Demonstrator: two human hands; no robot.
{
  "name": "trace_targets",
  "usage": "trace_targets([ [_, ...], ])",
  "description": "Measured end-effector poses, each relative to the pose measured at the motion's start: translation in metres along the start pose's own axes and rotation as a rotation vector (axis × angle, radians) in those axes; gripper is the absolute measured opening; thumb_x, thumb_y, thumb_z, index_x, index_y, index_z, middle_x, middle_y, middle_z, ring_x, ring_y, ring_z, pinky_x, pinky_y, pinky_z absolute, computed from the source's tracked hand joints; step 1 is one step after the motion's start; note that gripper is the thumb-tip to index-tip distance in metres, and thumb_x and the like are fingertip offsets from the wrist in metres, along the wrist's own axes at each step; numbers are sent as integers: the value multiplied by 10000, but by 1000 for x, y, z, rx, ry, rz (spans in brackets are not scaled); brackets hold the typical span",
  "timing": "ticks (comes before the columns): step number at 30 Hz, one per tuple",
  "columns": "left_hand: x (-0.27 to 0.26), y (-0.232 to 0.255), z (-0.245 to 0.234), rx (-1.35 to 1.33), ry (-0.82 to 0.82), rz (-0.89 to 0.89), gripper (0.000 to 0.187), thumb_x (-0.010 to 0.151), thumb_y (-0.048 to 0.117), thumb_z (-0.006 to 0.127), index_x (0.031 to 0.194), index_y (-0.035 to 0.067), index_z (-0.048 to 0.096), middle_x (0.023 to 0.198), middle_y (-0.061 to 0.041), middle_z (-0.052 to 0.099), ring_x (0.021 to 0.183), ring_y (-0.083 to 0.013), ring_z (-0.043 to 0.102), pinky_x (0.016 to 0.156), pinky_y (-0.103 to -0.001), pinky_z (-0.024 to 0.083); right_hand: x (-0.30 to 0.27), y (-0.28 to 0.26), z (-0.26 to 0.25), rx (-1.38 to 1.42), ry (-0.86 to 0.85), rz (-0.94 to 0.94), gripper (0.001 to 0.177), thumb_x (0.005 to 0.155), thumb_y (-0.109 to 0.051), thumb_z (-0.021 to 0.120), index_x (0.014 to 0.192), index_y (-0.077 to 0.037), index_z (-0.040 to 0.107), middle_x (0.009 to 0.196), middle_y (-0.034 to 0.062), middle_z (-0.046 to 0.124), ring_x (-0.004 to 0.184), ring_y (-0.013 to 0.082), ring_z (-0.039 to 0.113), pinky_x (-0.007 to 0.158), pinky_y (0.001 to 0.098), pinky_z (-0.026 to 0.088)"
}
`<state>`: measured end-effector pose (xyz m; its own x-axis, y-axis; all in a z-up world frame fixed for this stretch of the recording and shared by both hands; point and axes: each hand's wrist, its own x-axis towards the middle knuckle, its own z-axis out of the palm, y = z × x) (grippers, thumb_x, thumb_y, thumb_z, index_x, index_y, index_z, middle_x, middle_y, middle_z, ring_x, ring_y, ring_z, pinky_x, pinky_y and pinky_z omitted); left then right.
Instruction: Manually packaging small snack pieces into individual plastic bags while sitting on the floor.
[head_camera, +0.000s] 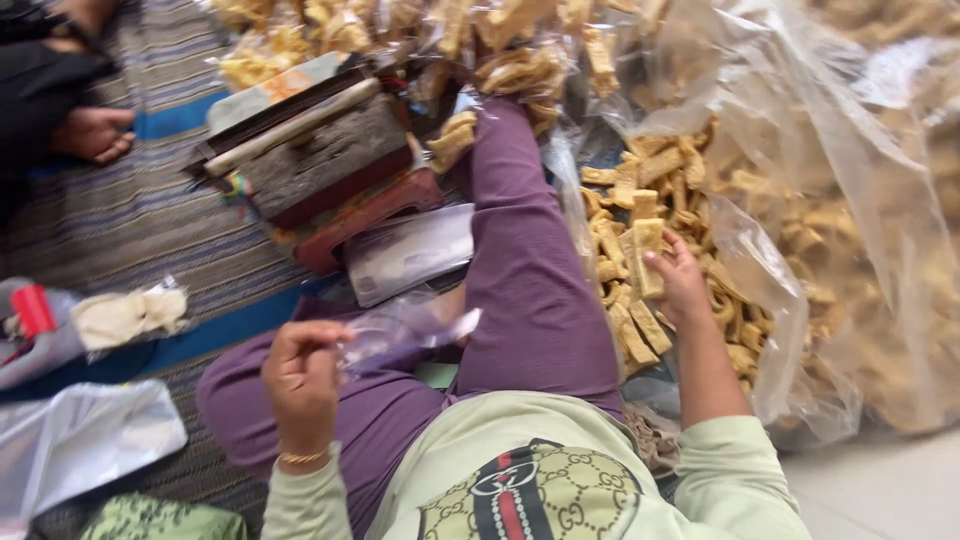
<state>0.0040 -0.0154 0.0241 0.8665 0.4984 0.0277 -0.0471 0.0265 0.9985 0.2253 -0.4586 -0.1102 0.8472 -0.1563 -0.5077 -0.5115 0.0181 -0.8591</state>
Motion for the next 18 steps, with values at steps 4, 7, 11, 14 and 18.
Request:
trace_targets([
  [4,12,8,22,128,34,430,171,771,-179,620,766,-10,643,883,-215,722,424,-122,562,387,-204,458,40,17,-3,31,-118,-385,538,967,-47,699,1458,-148,504,1243,94,638,1032,206,700,804,348,633],
  [7,8,8,17,180,22,457,216,793,-167,650,753,36,714,993,-190,729,491,-106,599,428,-209,506,70,39,-15,135,-38,-322,471,940,-100,785,1351,-111,555,1186,79,664,962,213,730,778,348,660],
  [11,4,-2,8,150,76,412,160,838,-143,657,869,5,711,973,-193,717,503,-111,554,434,-202,481,79,57,-22,318,-11,-209,397,950,-103,775,1298,-151,590,1178,79,708,966,236,773,777,375,693],
  [14,4,-6,14,92,131,378,190,919,-115,583,1005,44,525,920,-160,720,406,-44,468,360,-147,400,39,32,6,371,-169,-194,376,974,-75,686,1326,-157,588,1196,78,701,1022,250,753,838,411,669],
  [18,11,-7,38,394,-16,580,166,899,-103,613,886,63,614,965,-103,760,823,-232,737,703,-285,564,-40,-13,71,255,-511,-207,512,928,-4,635,1418,-113,538,1228,147,674,1029,307,729,775,487,642],
])
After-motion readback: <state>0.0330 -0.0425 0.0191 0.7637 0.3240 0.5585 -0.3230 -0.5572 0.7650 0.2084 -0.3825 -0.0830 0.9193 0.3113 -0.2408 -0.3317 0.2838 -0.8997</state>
